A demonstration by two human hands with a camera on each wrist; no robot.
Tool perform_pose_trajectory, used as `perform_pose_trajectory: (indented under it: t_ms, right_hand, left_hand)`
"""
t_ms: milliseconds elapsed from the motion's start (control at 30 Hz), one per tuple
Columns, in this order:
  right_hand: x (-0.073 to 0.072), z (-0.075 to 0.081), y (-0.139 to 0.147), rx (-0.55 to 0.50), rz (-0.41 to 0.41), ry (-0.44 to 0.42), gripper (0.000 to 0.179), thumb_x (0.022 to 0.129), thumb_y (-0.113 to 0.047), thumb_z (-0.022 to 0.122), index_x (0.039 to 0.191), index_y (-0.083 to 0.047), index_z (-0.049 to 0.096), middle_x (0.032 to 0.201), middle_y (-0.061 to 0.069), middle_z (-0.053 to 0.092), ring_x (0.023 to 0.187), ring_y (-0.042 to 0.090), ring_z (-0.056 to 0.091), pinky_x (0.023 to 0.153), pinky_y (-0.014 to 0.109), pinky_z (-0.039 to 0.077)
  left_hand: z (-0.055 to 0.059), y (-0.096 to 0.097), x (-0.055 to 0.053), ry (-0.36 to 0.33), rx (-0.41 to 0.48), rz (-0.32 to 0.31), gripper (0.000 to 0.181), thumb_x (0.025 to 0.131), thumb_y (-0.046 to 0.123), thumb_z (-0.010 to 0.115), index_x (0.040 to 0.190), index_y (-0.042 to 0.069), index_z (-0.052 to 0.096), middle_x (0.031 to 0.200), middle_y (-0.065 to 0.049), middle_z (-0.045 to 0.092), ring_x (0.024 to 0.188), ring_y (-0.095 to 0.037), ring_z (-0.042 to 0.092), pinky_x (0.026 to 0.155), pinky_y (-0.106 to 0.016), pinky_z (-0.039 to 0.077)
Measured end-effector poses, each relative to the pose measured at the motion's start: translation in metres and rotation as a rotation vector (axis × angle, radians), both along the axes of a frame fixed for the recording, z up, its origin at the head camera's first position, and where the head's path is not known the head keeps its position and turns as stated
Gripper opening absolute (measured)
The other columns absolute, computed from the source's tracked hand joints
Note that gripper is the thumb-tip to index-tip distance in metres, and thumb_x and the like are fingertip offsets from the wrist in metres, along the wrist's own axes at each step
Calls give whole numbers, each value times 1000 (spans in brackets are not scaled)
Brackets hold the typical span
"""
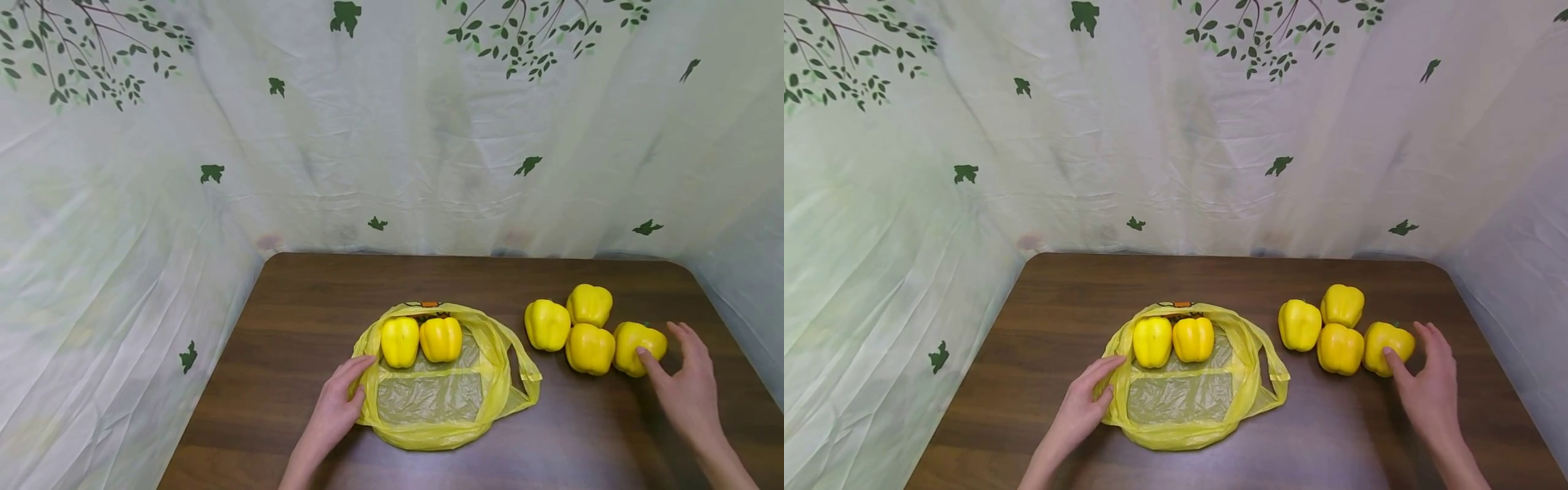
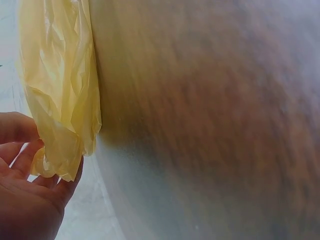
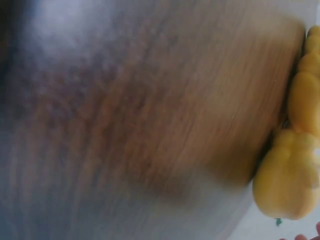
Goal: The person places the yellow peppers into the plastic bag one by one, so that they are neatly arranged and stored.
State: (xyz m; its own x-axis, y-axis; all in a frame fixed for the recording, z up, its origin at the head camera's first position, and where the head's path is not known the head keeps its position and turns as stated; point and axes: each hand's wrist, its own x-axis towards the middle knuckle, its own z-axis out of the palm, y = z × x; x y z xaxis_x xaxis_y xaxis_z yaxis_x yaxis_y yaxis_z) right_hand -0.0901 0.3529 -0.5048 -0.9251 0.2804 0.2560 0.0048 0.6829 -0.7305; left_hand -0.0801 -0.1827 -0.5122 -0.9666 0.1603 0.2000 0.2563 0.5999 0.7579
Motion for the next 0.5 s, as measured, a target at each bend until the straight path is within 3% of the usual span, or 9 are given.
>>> perform_pose_trajectory:
  t_ms: [300, 500]
  right_hand:
    - [-5, -3, 9, -82, -17, -141, 80, 99, -29, 54, 155, 3, 7, 156, 35, 7, 137, 58, 13, 107, 72, 11]
    - [-9, -6, 13, -149, -32, -265, 84, 101, -40, 48, 154, 4, 0, 156, 35, 5, 131, 60, 23, 103, 72, 20]
  left_hand:
    - [0, 0, -1, 1, 1, -1, 50, 82, -15, 61, 128, 7, 65, 132, -1, 59, 127, -22, 50, 108, -45, 38]
    - [-1, 1, 0, 2, 5, -1, 52, 82, -15, 61, 128, 7, 65, 133, -1, 59, 128, -22, 50, 108, -45, 38]
